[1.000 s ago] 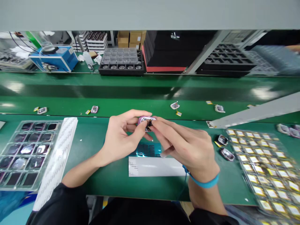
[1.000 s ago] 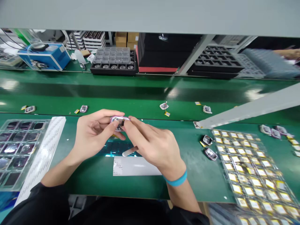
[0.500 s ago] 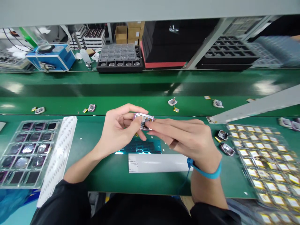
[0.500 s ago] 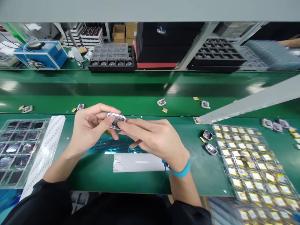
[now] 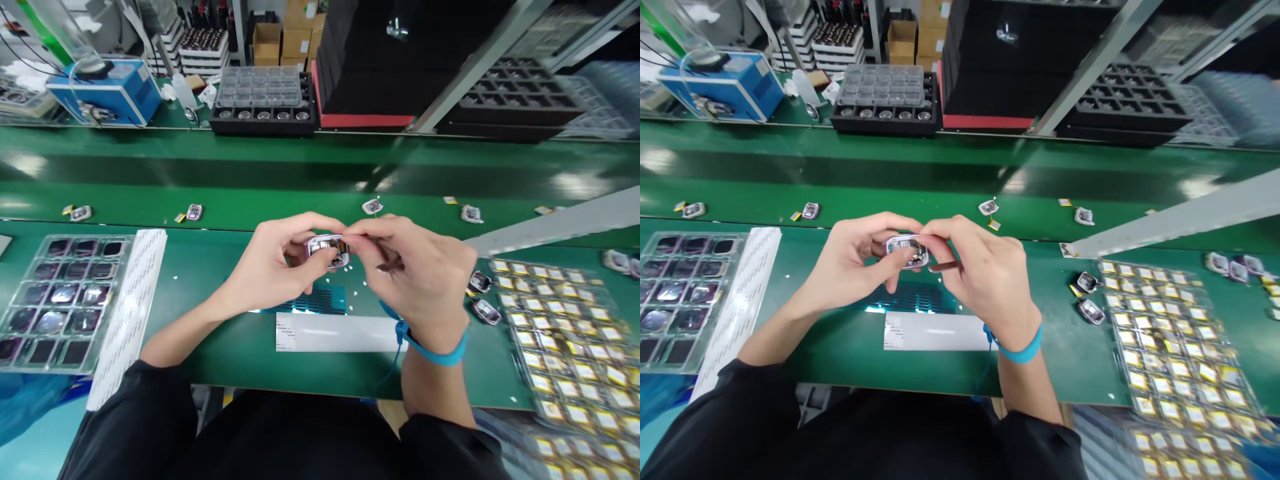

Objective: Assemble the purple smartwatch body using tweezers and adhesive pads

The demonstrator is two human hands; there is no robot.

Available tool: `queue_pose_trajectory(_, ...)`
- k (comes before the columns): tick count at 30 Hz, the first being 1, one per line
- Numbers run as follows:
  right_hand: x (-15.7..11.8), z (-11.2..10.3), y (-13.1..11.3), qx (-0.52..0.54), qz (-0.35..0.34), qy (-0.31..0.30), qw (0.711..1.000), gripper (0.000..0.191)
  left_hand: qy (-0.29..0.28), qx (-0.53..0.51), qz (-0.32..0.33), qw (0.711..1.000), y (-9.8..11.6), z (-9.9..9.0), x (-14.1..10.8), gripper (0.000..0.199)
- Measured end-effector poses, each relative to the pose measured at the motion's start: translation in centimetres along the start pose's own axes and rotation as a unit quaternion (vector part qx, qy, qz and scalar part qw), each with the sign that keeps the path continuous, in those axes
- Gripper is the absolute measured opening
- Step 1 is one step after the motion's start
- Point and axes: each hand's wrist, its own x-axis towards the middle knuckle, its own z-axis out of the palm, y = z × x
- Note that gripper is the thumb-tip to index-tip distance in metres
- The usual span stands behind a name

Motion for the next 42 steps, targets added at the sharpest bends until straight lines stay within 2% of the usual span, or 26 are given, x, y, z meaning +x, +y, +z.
queue_pose_trajectory(4,0.0,0.6,-0.3,0.005,-0.004,0.042,0.999,0.014,0.007,-0.073,-0.004,0.997,-0.2,0.2,0.3,0.007)
queue_pose_trajectory(9,-0.1,0.3,-0.2,0.015,-0.029,0.079,0.996,0.016,0.013,-0.105,-0.023,0.994,0.0,0.3,-0.1,0.017)
queue_pose_trajectory(14,-0.6,0.1,0.4,-0.031,-0.087,0.052,0.994,0.028,0.038,-0.089,0.012,0.995,0.3,0.4,-0.3,0.016)
queue_pose_trajectory(17,-0.7,0.4,0.6,-0.037,-0.093,0.051,0.994,0.025,0.042,-0.063,0.018,0.997,0.2,0.4,-0.2,0.012)
queue_pose_trajectory(23,-0.4,0.5,0.3,-0.019,-0.071,0.058,0.996,0.013,0.044,0.032,0.047,0.997,-0.2,0.3,-0.4,0.005)
queue_pose_trajectory(27,-0.4,0.1,0.6,-0.056,-0.036,0.045,0.997,0.017,0.050,0.052,0.049,0.996,-0.1,0.3,-0.5,0.007)
queue_pose_trajectory(30,-0.4,-0.1,1.5,-0.077,-0.006,0.004,0.997,0.022,0.043,0.067,0.043,0.996,-0.1,0.2,-0.4,0.010)
queue_pose_trajectory(33,-0.6,-0.3,2.0,-0.078,-0.029,-0.019,0.996,0.027,0.035,0.067,0.027,0.997,-0.2,0.3,-0.3,0.011)
queue_pose_trajectory(42,-0.8,-0.7,1.3,-0.036,-0.112,0.000,0.993,0.016,0.032,0.032,0.012,0.999,-0.3,0.4,-0.3,0.017)
